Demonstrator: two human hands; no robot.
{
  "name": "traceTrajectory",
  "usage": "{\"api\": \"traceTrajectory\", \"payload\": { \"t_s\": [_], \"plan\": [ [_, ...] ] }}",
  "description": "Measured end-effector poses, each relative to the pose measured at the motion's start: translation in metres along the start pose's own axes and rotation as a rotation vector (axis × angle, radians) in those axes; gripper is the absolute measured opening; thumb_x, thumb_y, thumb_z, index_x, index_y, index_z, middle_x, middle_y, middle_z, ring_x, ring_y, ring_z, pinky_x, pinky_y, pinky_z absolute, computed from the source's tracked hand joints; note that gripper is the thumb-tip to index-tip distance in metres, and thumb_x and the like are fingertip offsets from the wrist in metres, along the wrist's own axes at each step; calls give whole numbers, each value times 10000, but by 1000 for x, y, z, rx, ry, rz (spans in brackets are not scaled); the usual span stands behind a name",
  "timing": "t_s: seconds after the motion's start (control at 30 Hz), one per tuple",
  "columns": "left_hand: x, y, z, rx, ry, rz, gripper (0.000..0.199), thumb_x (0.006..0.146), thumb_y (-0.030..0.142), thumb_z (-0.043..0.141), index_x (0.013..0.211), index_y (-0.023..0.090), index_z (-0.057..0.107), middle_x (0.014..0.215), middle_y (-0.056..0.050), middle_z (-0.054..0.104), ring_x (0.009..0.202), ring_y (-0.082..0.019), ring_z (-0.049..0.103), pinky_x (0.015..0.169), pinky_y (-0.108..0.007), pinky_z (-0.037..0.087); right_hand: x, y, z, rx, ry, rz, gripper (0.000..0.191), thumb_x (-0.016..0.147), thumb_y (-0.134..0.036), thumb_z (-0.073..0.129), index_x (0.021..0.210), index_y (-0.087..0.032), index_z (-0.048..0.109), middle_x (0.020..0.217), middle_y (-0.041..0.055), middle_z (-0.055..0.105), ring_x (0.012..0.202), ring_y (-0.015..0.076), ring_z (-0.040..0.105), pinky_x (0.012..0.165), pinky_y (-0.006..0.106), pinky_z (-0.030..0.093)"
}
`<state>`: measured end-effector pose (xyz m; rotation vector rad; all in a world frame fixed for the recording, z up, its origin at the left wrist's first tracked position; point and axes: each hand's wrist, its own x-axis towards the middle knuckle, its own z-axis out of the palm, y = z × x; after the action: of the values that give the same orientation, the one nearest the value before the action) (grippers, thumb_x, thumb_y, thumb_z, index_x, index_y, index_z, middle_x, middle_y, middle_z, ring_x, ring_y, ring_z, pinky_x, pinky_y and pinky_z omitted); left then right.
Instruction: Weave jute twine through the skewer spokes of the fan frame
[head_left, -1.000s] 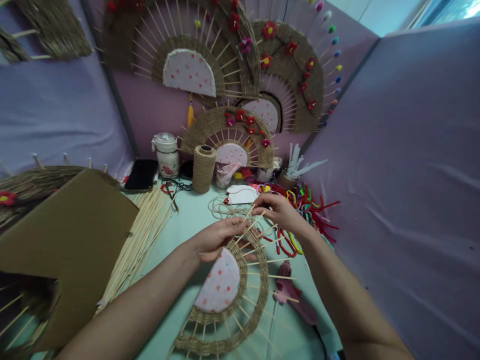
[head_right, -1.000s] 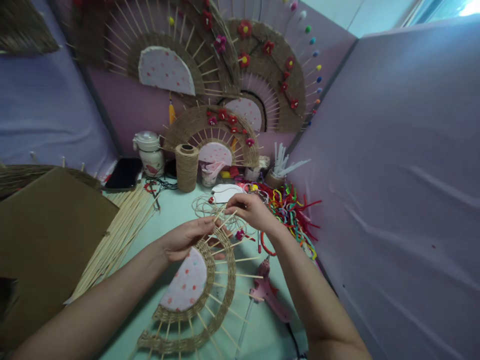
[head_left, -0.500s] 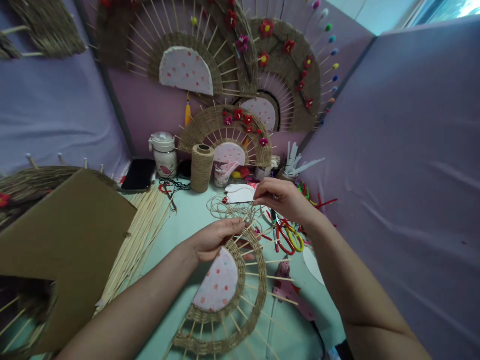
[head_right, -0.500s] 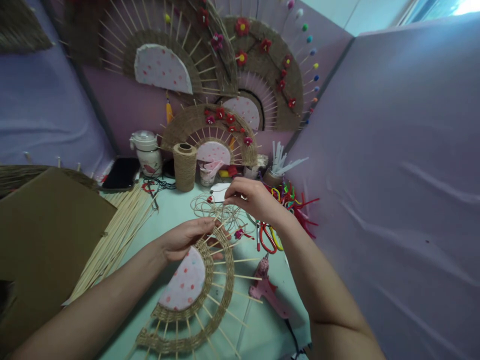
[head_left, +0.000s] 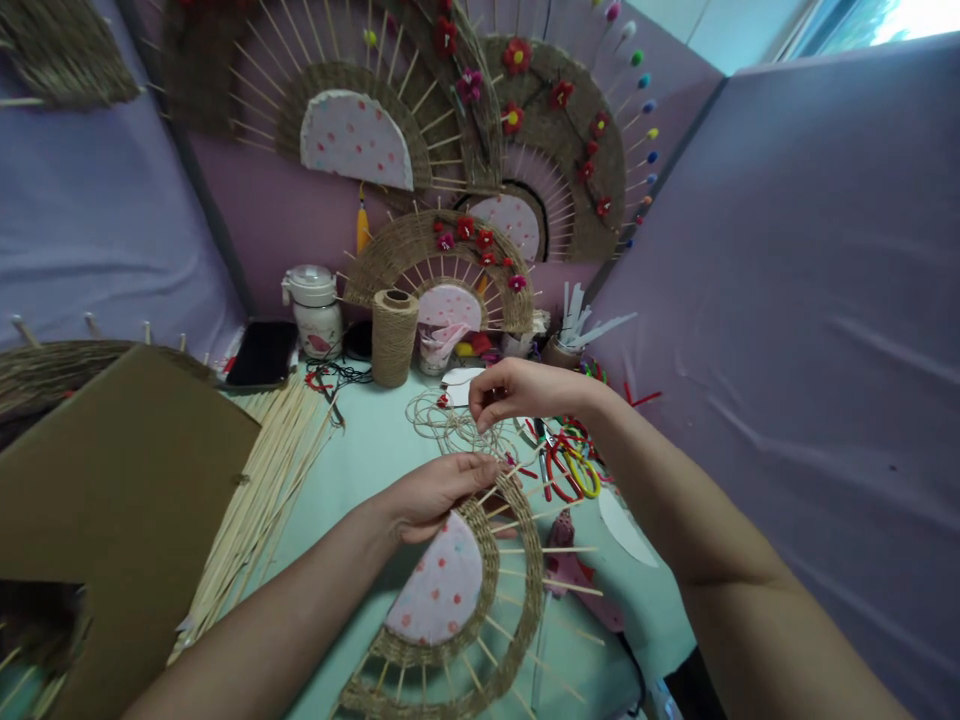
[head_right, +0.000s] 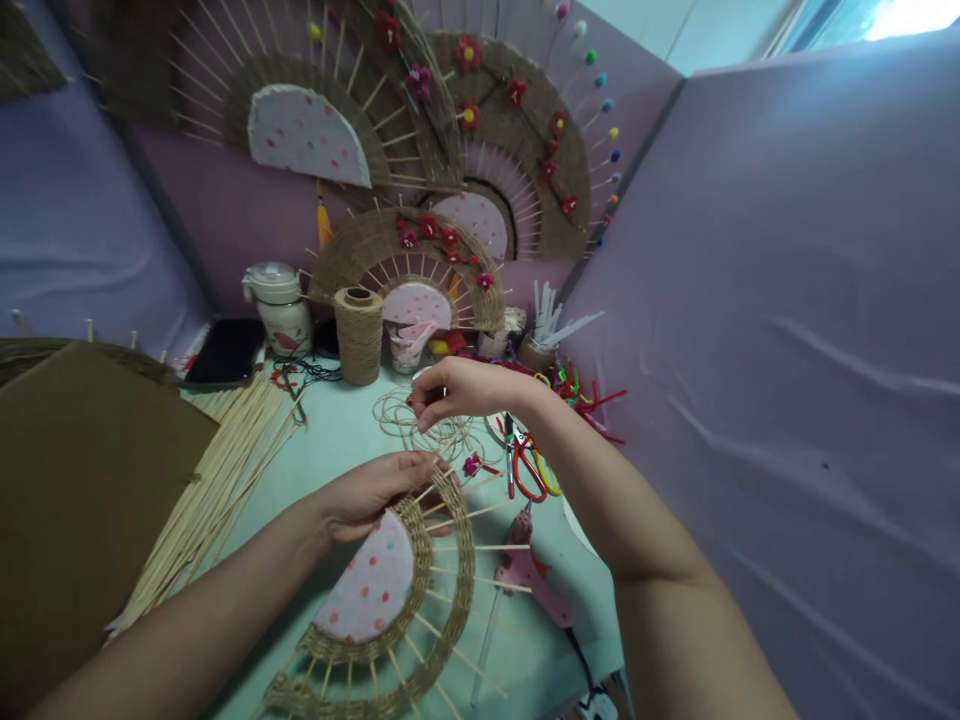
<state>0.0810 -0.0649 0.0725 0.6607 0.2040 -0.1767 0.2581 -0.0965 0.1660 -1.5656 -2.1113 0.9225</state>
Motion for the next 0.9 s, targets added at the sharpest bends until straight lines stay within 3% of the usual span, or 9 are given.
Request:
{"api": "traceTrajectory", "payload": {
  "t_s": [0.1,0.23,0.43,0.57,0.73,0.9],
  "plan": [
    [1,-4,4,54,55,7,357,637,401,762,747,72,673,743,-93,682,683,-148,633,772,-317,495,6,6,5,102,-127,5,224,746,-359,671,701,-145,623,609,-38,560,561,83,468,548,204,381],
    [3,-7,11,179,209,56,410,604,473,758,660,76,669,666,-70,660,623,-131,587,686,-264,447,5,18,16,191,-148,42,270,742,-395,668,717,-133,607,594,-53,504,545,70,414,524,194,347],
    [0,-5,20,503,340,259,390,733,499,611,632,123,635,658,-25,619,657,-132,511,694,-262,363,-10,37,28,273,-19,146,274,750,-392,662,728,-128,594,601,-49,490,551,69,400,523,196,329],
    [-3,0,19,695,379,307,326,770,428,575,609,145,593,610,11,554,612,-117,460,633,-253,317,-21,43,33,331,99,194,281,732,-397,674,703,-130,589,620,-35,528,569,79,436,556,209,358],
    [-2,0,14,605,382,368,182,746,332,614,786,163,559,670,1,602,664,-130,536,666,-251,359,-36,46,44,407,192,231,282,725,-402,673,712,-133,590,634,-24,563,575,88,465,570,223,378],
    [-2,0,13,558,425,432,239,773,302,594,957,212,471,628,26,624,654,-121,561,651,-230,370,-50,46,50,417,243,254,268,728,-382,681,712,-131,588,618,-34,543,573,85,452,576,224,368]
  ]
}}
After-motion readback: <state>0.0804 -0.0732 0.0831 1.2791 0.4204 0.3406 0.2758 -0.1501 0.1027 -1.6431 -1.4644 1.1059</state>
